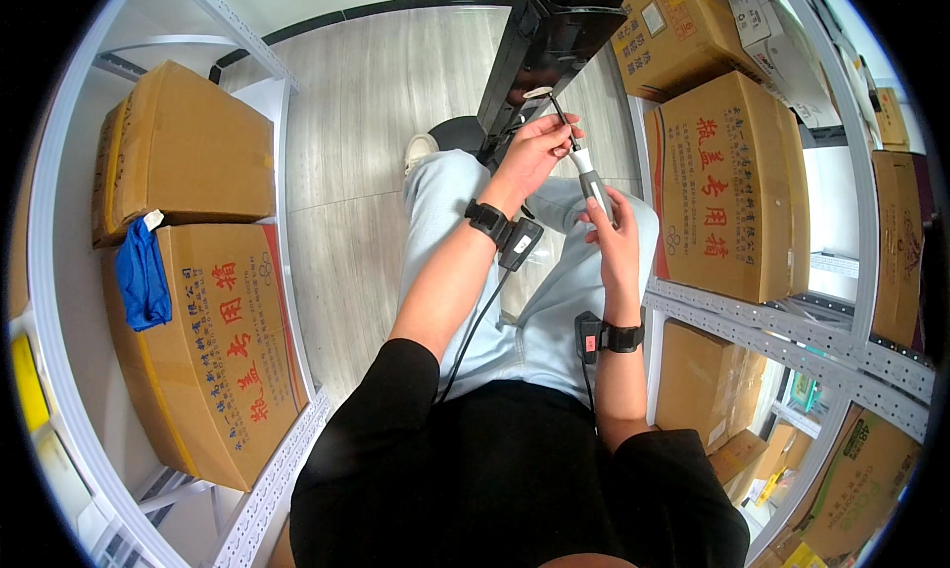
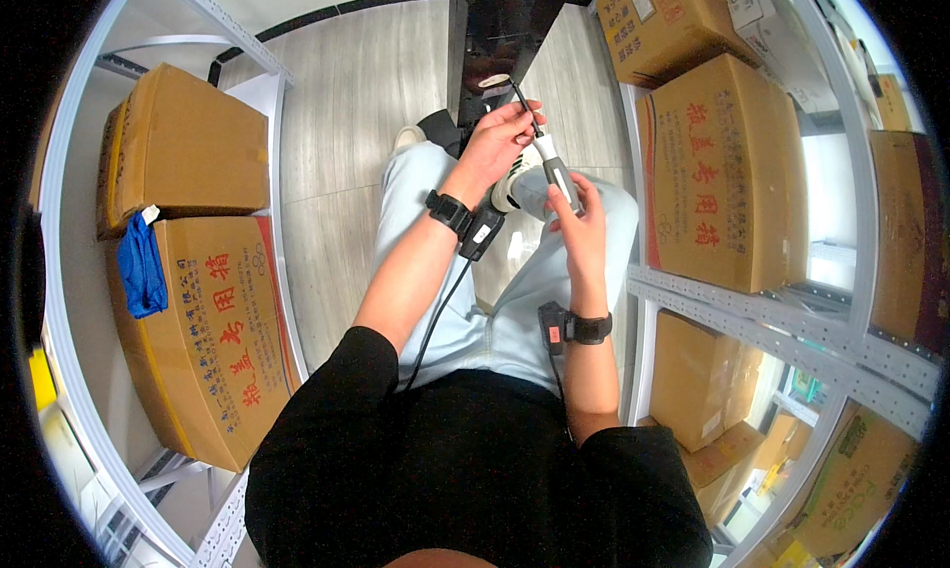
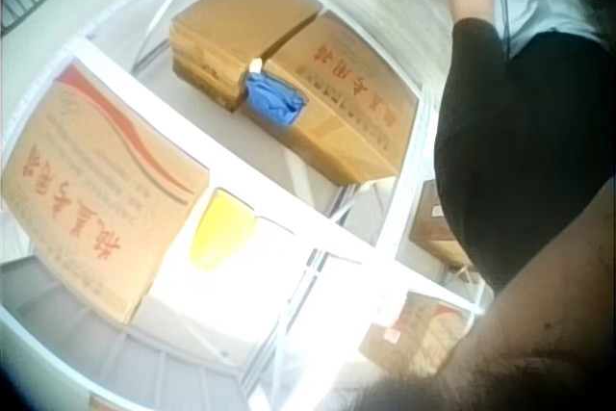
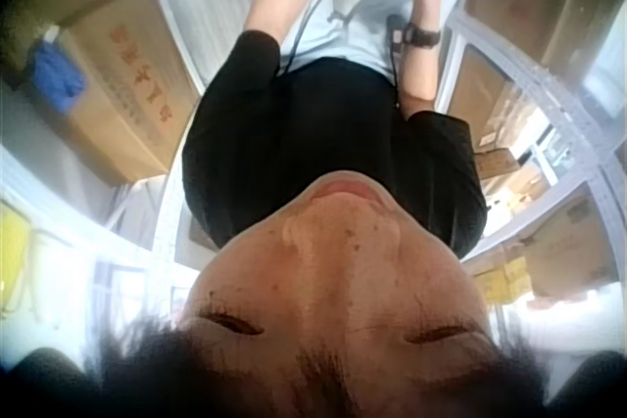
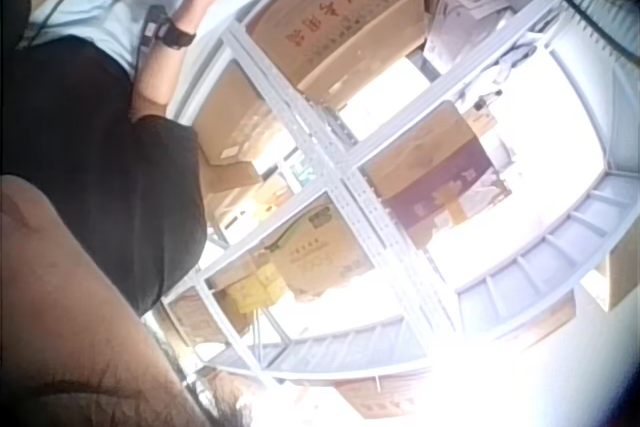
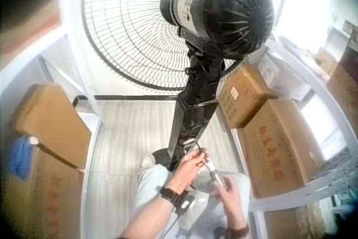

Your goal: The person is repairing a black electronic device, likely a fan base, using a screwdriver. They are seated on the floor, manipulating wires and screws within the device's casing.

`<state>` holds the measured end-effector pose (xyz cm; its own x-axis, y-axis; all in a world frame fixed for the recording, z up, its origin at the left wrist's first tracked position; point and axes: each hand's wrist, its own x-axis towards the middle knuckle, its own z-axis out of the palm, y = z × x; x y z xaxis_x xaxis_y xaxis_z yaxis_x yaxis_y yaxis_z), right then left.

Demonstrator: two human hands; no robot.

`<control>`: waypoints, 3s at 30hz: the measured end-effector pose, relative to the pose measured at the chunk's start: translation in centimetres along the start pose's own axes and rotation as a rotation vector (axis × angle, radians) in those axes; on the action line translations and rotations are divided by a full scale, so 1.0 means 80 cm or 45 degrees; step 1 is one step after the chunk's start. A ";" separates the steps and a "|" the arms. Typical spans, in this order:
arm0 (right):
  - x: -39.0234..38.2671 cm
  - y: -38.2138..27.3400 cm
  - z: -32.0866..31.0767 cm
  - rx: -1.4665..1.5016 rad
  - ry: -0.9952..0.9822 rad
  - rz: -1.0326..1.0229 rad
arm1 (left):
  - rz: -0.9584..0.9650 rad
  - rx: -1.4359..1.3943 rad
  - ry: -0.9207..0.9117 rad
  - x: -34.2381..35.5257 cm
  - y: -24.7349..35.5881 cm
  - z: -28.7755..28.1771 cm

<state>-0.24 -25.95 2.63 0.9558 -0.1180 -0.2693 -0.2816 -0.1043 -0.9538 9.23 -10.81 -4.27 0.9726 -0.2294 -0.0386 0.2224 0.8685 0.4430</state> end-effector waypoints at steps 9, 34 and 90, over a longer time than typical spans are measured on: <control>-0.006 -0.005 0.003 -0.182 0.138 -0.210 | -0.025 -0.011 -0.011 0.002 -0.002 -0.003; -0.011 0.000 0.003 -0.419 0.114 -0.362 | 0.004 0.072 -0.031 0.000 0.006 0.004; 0.005 0.026 0.000 -0.188 0.310 -0.622 | -0.074 0.316 0.185 0.002 0.018 0.008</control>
<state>-0.45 -26.25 0.54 0.9361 -0.2437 0.2538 0.1631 -0.3387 -0.9267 9.69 -9.88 -3.05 0.9623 -0.1946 -0.1901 0.2718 0.7178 0.6410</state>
